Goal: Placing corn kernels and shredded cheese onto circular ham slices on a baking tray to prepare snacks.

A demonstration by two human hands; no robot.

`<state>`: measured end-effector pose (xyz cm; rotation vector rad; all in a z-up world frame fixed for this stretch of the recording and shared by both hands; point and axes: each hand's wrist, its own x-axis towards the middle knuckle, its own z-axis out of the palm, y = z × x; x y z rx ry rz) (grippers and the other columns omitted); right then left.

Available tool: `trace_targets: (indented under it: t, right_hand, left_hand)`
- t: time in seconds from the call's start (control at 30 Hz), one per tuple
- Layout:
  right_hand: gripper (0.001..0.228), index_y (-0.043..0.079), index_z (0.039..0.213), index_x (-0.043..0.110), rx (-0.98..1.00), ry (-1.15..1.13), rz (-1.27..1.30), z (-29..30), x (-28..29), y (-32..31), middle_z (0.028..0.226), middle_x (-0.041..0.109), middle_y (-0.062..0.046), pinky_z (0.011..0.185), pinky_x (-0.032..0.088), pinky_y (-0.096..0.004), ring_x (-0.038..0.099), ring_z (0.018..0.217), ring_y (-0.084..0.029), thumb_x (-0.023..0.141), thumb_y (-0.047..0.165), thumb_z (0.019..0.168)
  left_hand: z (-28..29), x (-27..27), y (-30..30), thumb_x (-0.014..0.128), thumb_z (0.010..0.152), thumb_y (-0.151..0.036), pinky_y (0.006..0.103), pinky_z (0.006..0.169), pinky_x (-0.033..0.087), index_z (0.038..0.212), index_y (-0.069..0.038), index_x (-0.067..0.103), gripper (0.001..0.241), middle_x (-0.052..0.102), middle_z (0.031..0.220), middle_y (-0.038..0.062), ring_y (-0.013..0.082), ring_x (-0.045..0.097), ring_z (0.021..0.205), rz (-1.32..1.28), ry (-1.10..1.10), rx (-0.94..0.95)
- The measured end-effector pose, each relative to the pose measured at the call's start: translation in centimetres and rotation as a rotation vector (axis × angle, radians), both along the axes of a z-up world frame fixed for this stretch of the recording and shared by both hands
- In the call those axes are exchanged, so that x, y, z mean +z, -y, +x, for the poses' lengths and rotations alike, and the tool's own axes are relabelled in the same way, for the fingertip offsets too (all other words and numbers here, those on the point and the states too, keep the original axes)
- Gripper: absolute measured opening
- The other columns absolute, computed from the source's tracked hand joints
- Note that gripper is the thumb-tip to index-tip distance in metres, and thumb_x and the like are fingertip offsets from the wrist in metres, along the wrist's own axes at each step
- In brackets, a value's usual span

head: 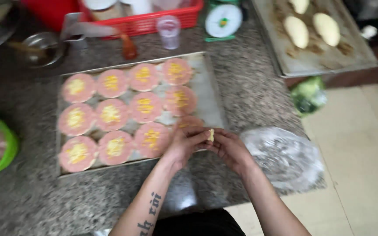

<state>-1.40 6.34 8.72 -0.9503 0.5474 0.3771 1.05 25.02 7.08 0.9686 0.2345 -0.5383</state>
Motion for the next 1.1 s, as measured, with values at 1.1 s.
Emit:
trace_targets:
  t: [1.1]
  right_hand:
    - [0.056,-0.019,0.138,0.075,0.451,0.026,-0.358,21.9,-13.3,-35.6,0.111,0.078,-0.035,0.079,0.076,-0.047,0.086,0.091,-0.041,0.095,0.007,0.092]
  left_hand:
    - [13.3,-4.7,-35.1,0.078,0.098,-0.012,0.0508,0.097,0.069,0.125,-0.017,0.093,0.031,0.090,0.117,0.014,0.0409,0.084,0.114,1.161,0.391,-0.020]
